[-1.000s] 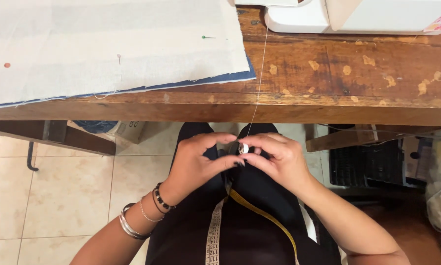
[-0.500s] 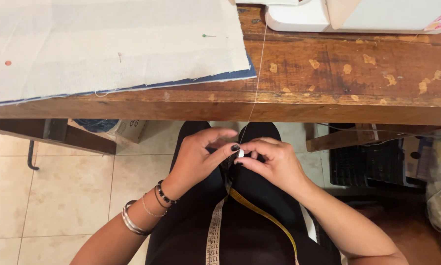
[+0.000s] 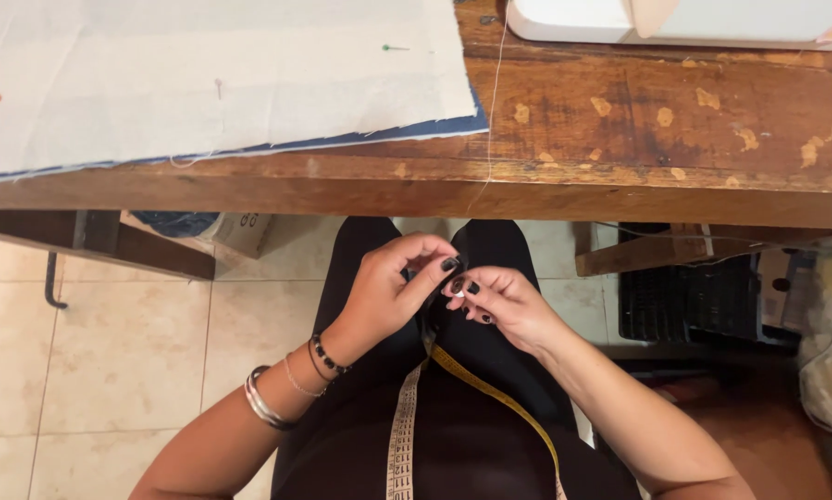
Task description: Threading a sewing machine and its components with a white thread on a wooden workbench.
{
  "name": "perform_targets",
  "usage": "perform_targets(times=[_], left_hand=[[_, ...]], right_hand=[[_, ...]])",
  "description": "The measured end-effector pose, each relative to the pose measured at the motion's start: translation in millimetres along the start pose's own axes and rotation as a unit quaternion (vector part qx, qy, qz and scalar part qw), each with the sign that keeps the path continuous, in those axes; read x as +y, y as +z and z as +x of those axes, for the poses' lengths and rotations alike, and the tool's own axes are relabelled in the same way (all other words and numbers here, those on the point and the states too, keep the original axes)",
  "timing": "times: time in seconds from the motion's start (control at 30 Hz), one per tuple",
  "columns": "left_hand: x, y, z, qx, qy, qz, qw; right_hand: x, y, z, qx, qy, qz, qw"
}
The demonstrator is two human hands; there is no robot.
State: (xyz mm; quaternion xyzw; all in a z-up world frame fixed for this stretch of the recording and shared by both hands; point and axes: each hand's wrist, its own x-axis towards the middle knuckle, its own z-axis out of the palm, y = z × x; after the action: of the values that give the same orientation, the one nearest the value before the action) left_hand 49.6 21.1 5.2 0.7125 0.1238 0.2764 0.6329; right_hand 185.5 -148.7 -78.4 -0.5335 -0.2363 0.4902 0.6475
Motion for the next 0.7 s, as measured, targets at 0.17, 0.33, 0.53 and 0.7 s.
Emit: perform_targets(times=[0.17, 0.33, 0.53, 0.7], left_hand=[[0, 3, -1, -0.023, 0.028, -0.002, 0.999], [3, 8, 4, -0.061, 0.059, -0.02, 0.996], [-8, 5, -3, -0.019, 0.023, -0.006, 1.0], [-8, 4, -7, -0.03, -0.035, 0.01, 0.999]], right_hand=[[14, -3, -2, 0.001, 0.058, 0.038, 0.998], [8, 2, -3, 0.019, 0.095, 0.055, 0.994], [23, -6, 1, 0.03, 0.174, 0.134, 0.975], [38, -12, 6, 0.038, 0.189, 0.139, 0.971]])
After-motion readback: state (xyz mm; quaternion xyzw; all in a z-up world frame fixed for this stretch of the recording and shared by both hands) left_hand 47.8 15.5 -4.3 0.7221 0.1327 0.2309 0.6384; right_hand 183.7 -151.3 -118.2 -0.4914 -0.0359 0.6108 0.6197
